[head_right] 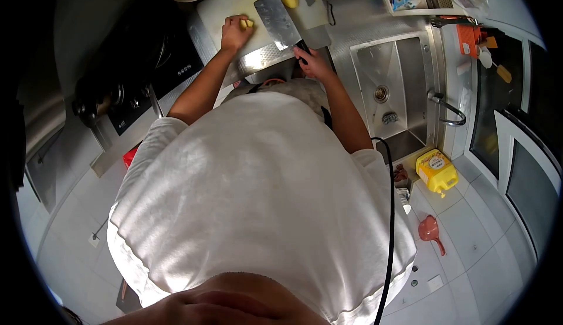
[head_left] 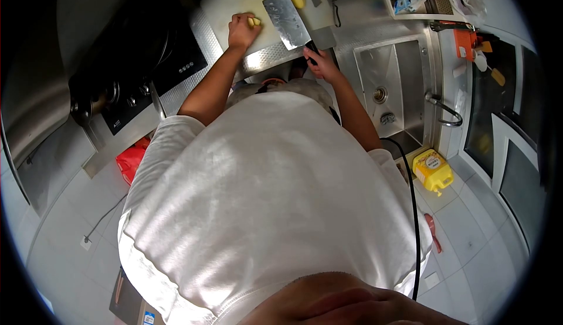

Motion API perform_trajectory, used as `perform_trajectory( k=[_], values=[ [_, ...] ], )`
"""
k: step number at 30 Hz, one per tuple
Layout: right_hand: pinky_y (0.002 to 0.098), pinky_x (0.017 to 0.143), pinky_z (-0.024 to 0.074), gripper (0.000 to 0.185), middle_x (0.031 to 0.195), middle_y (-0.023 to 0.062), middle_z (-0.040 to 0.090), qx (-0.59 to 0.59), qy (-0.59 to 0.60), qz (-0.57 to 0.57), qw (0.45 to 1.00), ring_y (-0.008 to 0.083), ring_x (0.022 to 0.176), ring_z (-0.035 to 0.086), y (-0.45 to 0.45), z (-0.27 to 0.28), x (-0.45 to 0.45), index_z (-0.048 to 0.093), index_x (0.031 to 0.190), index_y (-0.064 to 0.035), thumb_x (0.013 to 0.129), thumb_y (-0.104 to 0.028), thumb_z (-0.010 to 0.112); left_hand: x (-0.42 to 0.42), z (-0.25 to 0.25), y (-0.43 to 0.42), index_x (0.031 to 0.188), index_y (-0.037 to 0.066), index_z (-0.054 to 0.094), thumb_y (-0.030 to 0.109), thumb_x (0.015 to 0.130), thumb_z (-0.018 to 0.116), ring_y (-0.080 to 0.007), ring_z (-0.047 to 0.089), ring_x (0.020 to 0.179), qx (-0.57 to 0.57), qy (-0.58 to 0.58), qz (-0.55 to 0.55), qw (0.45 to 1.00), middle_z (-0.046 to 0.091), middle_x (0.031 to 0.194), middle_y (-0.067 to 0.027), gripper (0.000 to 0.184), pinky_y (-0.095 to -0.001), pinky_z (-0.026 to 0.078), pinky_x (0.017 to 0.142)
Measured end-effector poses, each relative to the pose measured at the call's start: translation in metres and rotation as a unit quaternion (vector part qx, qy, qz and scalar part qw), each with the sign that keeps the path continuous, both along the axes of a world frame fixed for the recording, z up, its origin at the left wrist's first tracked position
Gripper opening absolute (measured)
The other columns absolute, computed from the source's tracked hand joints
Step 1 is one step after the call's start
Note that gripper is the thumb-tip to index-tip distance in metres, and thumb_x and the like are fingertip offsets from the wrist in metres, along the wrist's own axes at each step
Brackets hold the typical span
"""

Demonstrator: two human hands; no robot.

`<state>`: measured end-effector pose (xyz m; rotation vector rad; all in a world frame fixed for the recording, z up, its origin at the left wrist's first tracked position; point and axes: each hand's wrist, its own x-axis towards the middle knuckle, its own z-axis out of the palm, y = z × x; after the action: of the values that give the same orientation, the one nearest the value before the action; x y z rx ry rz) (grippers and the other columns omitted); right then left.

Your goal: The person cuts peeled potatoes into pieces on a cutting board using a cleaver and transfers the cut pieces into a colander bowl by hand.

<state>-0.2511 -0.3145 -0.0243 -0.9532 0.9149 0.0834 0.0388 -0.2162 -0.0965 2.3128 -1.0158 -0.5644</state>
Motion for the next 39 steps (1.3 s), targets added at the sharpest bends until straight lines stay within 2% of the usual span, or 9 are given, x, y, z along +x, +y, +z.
perform_trajectory(
  k=[14,17,19,23,26,28,31,35,39],
  values=[
    [0.0268,0.037,0.0179,0.036,0.053,-0.0047,0.036,0.031,0.014,-0.056,0.998,0.0061,0.039,0.026,-0.003,-0.004,-0.014,0.054,0.09,-0.0151,0.102,-0.048,0.063,0.022,-0.045,-0.024,0.111,0.023,0.072,0.036,0.087,0.078,-0.0397,0.058,0.115,0.129,0.058,0.037,0.989,0.062,0.121,-0.0136,0.028,-0.0468,0.051,0.099],
    [0.0265,0.038,0.0179,0.036,0.053,-0.005,0.036,0.045,0.033,-0.059,0.997,0.0061,0.039,0.026,-0.002,-0.003,-0.014,0.054,0.09,-0.0155,0.101,-0.048,0.063,0.024,-0.053,-0.022,0.111,0.024,0.074,0.038,0.087,0.078,-0.0372,0.063,0.107,0.115,0.096,0.068,0.986,0.066,0.114,-0.0136,0.028,-0.0455,0.052,0.097],
    [0.0266,0.038,0.0183,0.036,0.053,-0.0053,0.037,0.044,0.026,-0.062,0.997,0.006,0.039,0.026,-0.001,-0.003,-0.013,0.054,0.09,-0.0157,0.101,-0.048,0.064,0.013,-0.02,-0.017,0.107,0.014,0.076,0.036,0.09,0.078,-0.0262,0.073,0.086,-0.021,0.178,0.142,0.974,0.076,0.095,-0.0085,0.028,-0.0365,0.057,0.085],
    [0.0263,0.038,0.0167,0.035,0.053,-0.0061,0.035,0.031,0.03,-0.06,0.997,0.0054,0.038,0.024,0.0,0.001,-0.008,0.054,0.09,-0.0162,0.101,-0.047,0.064,0.025,-0.07,0.006,0.118,0.006,0.071,0.023,0.09,0.079,-0.0228,0.073,0.09,-0.108,0.056,0.049,0.991,0.075,0.103,-0.0105,0.033,-0.0323,0.057,0.087],
    [0.0284,0.041,0.0257,0.037,0.055,-0.005,0.041,0.013,0.027,-0.027,0.999,0.0075,0.042,0.035,0.0,-0.003,-0.001,0.056,0.087,-0.0137,0.101,-0.047,0.064,0.023,-0.052,0.02,0.127,0.0,0.062,0.01,0.089,0.08,-0.023,0.072,0.091,-0.111,0.271,0.174,0.94,0.071,0.113,-0.0122,0.042,-0.0309,0.059,0.084],
    [0.0336,0.051,0.0418,0.04,0.061,0.0019,0.054,-0.221,0.091,0.024,0.971,0.0147,0.053,0.052,0.008,-0.009,0.01,0.064,0.09,-0.0081,0.1,-0.047,0.065,0.021,-0.041,0.029,0.131,0.002,0.057,0.01,0.09,0.08,-0.0214,0.072,0.092,-0.152,0.489,0.283,0.811,0.067,0.118,-0.0121,0.047,-0.0295,0.061,0.079],
    [0.0334,0.056,0.0441,0.04,0.064,0.0055,0.057,-0.396,0.065,0.033,0.916,0.0175,0.058,0.056,0.027,0.001,0.023,0.065,0.09,-0.0049,0.101,-0.043,0.066,0.01,-0.034,0.039,0.125,0.002,0.059,0.011,0.093,0.078,-0.0199,0.072,0.092,-0.181,0.439,0.258,0.842,0.068,0.115,-0.0131,0.039,-0.0277,0.062,0.077],
    [0.0447,0.07,0.054,0.037,0.085,0.0174,0.072,-0.409,0.13,0.087,0.899,0.0404,0.08,0.069,0.046,0.015,0.04,0.072,0.108,-0.0117,0.098,-0.047,0.065,0.01,-0.046,0.047,0.12,-0.002,0.057,0.011,0.093,0.079,-0.0207,0.073,0.078,-0.204,0.419,0.258,0.846,0.069,0.106,-0.016,0.038,-0.028,0.062,0.068],
    [0.0488,0.069,0.054,0.037,0.084,0.018,0.072,-0.466,0.126,0.097,0.87,0.0424,0.08,0.068,0.059,0.025,0.054,0.071,0.102,-0.0101,0.098,-0.046,0.064,0.012,-0.046,0.045,0.114,-0.003,0.058,0.022,0.096,0.078,-0.0203,0.073,0.074,-0.171,0.42,0.261,0.852,0.072,0.1,-0.0144,0.036,-0.0286,0.062,0.07]
  ],
)
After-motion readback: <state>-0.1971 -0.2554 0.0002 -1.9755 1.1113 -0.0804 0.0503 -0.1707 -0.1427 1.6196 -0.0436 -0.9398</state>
